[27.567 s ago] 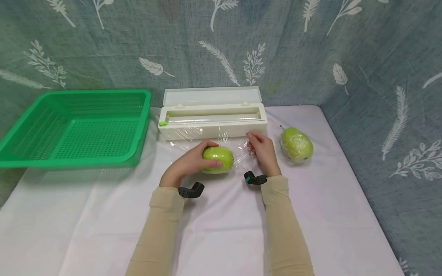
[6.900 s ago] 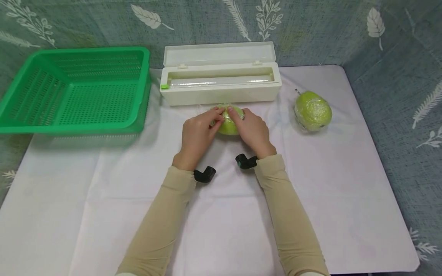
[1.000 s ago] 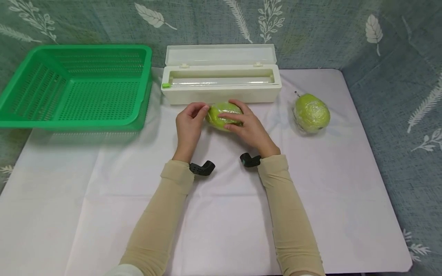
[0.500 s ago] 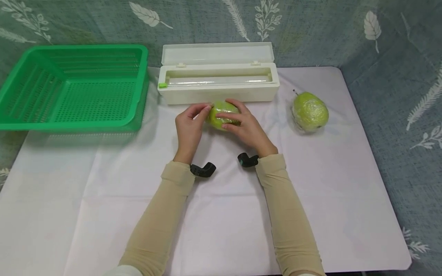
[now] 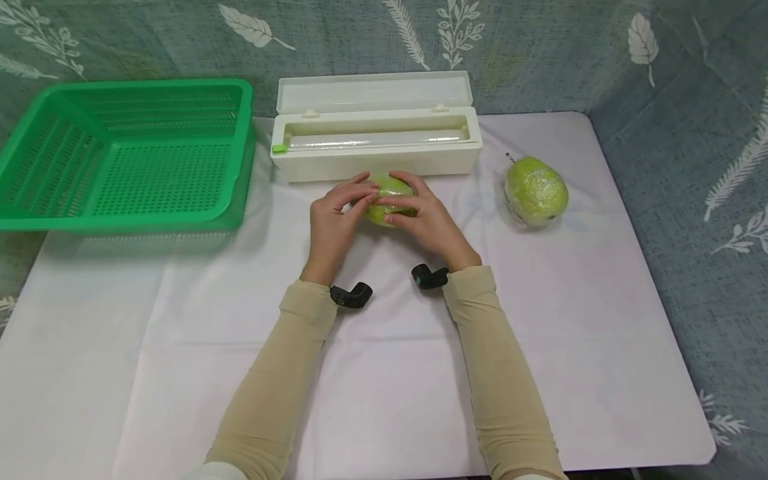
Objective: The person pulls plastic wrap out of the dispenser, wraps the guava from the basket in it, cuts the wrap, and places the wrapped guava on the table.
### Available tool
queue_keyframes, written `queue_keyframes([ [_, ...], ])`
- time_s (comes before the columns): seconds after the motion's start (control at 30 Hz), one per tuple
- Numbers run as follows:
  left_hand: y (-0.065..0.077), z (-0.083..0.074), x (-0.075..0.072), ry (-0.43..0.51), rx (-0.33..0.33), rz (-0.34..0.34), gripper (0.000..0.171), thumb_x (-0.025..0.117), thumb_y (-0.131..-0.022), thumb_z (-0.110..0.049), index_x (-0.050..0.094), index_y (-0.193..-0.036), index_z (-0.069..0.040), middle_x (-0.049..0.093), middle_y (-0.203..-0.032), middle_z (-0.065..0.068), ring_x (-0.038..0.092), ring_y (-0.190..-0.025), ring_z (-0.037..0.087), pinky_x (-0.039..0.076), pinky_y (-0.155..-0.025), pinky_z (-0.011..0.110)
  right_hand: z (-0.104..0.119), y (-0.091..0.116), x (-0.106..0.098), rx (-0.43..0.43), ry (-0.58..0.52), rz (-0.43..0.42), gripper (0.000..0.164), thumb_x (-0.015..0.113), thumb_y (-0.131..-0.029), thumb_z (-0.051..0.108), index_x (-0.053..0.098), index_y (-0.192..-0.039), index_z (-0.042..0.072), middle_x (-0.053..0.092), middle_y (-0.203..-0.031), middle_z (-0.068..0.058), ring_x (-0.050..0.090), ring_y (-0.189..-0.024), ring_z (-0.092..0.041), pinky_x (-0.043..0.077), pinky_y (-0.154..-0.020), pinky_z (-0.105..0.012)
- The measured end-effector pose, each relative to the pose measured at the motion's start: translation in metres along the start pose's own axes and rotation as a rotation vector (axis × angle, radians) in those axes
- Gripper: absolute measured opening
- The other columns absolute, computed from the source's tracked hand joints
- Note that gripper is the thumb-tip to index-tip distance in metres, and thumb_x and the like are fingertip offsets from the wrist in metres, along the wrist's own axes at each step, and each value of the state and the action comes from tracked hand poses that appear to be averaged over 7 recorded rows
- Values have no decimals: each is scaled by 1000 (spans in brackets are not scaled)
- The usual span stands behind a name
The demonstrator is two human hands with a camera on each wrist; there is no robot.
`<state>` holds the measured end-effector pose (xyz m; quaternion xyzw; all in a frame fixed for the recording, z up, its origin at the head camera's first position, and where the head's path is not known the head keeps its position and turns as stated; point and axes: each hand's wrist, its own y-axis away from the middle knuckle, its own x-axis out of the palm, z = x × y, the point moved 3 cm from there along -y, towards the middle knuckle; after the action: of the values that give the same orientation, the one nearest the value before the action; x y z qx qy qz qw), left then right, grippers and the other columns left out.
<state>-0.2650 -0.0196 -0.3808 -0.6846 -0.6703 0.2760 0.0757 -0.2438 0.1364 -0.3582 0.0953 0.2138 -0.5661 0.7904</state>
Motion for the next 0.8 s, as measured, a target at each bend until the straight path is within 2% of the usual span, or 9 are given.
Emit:
queue_keyframes([
  [0.13,1,0,1,-6,31,28,13,69,-75,-13,71,-86,-7,67,-93,2,56,-104,14,36,-93,25,-16,-2,1,2,-25,-2,27,68,-79,10,66,-105,6,32,-139,-1,29,-126,-15,38,-90,-33],
  [0.27,1,2,1,74,18,58,12,70,-72,-6,71,-84,-3,67,-92,8,56,-104,23,35,-93,27,-36,-5,3,7,-39,4,26,69,-78,18,68,-104,13,31,-138,10,29,-125,-8,39,-89,-31],
  [0.33,1,4,1,100,10,71,11,70,-73,-6,70,-84,-2,67,-93,8,55,-106,21,35,-94,26,-37,-5,3,3,-37,7,26,69,-78,20,68,-104,13,31,-138,11,29,-125,-8,39,-89,-32],
  [0.43,1,7,1,92,-10,90,11,68,-77,-10,70,-87,-5,65,-100,3,51,-110,13,34,-95,24,-34,-6,4,14,-31,-6,24,68,-79,20,68,-103,15,30,-139,12,30,-125,-7,37,-90,-33],
  [0.53,0,7,1,50,-22,102,12,66,-80,-14,69,-89,-6,63,-106,-3,48,-112,6,34,-95,23,-23,-5,4,14,-43,-39,19,67,-80,14,70,-98,11,31,-141,6,29,-126,-10,33,-94,-34],
  [0.67,0,8,1,-9,-37,135,14,64,-82,-15,67,-93,-7,59,-111,-8,44,-114,1,33,-95,21,-7,-3,4,21,-62,-71,14,67,-79,7,70,-92,2,30,-142,-4,28,-127,-18,30,-97,-36],
  [0.8,1,9,1,-74,-19,194,16,64,-82,-17,66,-97,-11,55,-115,-10,41,-116,1,29,-97,22,-1,-2,4,52,-49,-64,15,66,-80,7,68,-92,-1,28,-143,-7,27,-128,-22,29,-97,-35],
])
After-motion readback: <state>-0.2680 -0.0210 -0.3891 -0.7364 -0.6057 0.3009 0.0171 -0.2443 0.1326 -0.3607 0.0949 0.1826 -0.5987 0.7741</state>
